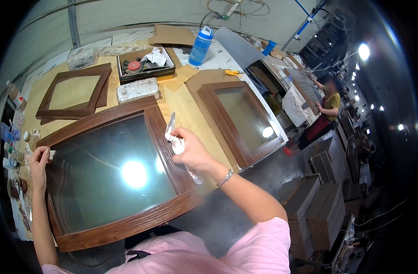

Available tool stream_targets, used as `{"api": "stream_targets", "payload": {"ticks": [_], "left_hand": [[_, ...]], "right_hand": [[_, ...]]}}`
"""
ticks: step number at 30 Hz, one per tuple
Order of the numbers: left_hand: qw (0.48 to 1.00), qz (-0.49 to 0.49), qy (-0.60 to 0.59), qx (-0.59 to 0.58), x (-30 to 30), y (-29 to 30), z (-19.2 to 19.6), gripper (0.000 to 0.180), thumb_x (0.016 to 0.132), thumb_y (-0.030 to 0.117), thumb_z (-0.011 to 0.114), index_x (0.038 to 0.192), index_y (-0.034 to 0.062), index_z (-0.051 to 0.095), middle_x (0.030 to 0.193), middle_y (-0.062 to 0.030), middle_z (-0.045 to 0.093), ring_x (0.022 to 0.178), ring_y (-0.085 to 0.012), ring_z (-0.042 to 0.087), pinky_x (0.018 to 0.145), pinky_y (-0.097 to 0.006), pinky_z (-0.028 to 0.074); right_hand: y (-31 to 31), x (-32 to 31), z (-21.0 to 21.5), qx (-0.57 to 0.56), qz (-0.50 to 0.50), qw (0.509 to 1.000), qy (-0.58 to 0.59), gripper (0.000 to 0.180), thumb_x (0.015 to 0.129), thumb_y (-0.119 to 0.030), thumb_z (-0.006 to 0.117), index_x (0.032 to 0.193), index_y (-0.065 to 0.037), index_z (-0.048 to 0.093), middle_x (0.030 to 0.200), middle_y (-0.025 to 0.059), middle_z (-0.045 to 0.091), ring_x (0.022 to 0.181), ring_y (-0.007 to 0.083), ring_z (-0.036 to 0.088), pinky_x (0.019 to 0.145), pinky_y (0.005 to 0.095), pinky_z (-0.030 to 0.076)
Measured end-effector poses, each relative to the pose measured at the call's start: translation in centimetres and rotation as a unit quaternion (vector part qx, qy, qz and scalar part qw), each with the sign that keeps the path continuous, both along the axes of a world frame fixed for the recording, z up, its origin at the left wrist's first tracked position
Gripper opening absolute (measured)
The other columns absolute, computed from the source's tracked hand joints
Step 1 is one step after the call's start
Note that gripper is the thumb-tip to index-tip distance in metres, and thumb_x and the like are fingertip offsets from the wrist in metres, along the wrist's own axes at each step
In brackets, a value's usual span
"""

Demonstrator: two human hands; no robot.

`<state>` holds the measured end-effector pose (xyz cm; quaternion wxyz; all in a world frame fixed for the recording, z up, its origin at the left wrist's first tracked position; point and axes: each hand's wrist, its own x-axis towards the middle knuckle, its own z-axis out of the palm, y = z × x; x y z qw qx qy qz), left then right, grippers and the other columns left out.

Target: The person wipes a glass pane within a wooden frame using a cloth and liquid, turns the frame over to clean different sides, and uses a screwdriver to tighten a screw on the corner.

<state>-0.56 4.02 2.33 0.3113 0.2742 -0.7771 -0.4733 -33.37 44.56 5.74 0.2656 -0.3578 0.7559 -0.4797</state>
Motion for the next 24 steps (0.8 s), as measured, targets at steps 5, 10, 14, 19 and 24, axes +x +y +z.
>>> {"api": "stream_targets", "payload": {"ticks": [5, 10, 14, 19, 24], "left_hand": [[1.0, 0.004, 0.001, 0.003, 0.1, -0.1, 0.1, 0.013, 0.099, 0.015, 0.061, 0.096, 0.0032, 0.066, 0.082, 0.0052, 0.058, 0.071, -0.0032, 0.048, 0.064, -0.02, 0.038], [1.0, 0.005, 0.004, 0.003, -0.2, -0.1, 0.1, 0.013, 0.099, 0.015, 0.062, 0.096, 0.0032, 0.066, 0.081, 0.0053, 0.058, 0.071, -0.0032, 0.048, 0.064, -0.02, 0.038], [1.0, -0.001, 0.012, 0.007, -0.3, -0.3, 0.2, 0.013, 0.098, 0.015, 0.063, 0.096, 0.003, 0.067, 0.08, 0.0051, 0.058, 0.071, -0.0033, 0.048, 0.064, -0.02, 0.038], [1.0, -0.007, 0.021, 0.009, -0.6, 0.0, 0.4, 0.012, 0.098, 0.014, 0.063, 0.095, 0.0019, 0.066, 0.079, 0.0049, 0.057, 0.07, -0.0036, 0.047, 0.063, -0.021, 0.038], [0.999, -0.022, 0.03, 0.026, -0.6, 0.1, 0.3, 0.011, 0.097, 0.011, 0.063, 0.095, 0.0005, 0.065, 0.079, 0.0052, 0.055, 0.071, -0.0036, 0.047, 0.064, -0.02, 0.037]], "right_hand": [[-0.6, 1.2, 0.7, -0.005, -0.053, 0.992, -0.112, 0.062, 0.067, 0.007, 0.065, 0.127, 0.0, 0.053, 0.1, 0.0029, 0.055, 0.087, 0.0106, 0.054, 0.076, 0.0242, 0.044], [-0.6, 1.7, 0.0, -0.043, -0.09, 0.981, -0.167, 0.06, 0.068, 0.01, 0.063, 0.126, -0.002, 0.054, 0.096, -0.001, 0.056, 0.084, 0.0084, 0.054, 0.074, 0.0229, 0.044], [-0.7, 1.9, -0.2, -0.05, -0.096, 0.978, -0.177, 0.058, 0.068, 0.012, 0.062, 0.124, -0.003, 0.055, 0.096, -0.0021, 0.056, 0.083, 0.0074, 0.054, 0.073, 0.0223, 0.043], [-0.7, 2.1, 0.0, -0.048, -0.111, 0.972, -0.2, 0.057, 0.066, 0.015, 0.063, 0.119, -0.002, 0.055, 0.102, -0.0003, 0.055, 0.086, 0.0086, 0.053, 0.075, 0.0235, 0.044], [-1.1, 2.8, 0.6, -0.046, -0.135, 0.969, -0.201, 0.056, 0.068, 0.015, 0.063, 0.121, -0.003, 0.055, 0.1, -0.0003, 0.056, 0.087, 0.009, 0.054, 0.076, 0.0241, 0.045]]}}
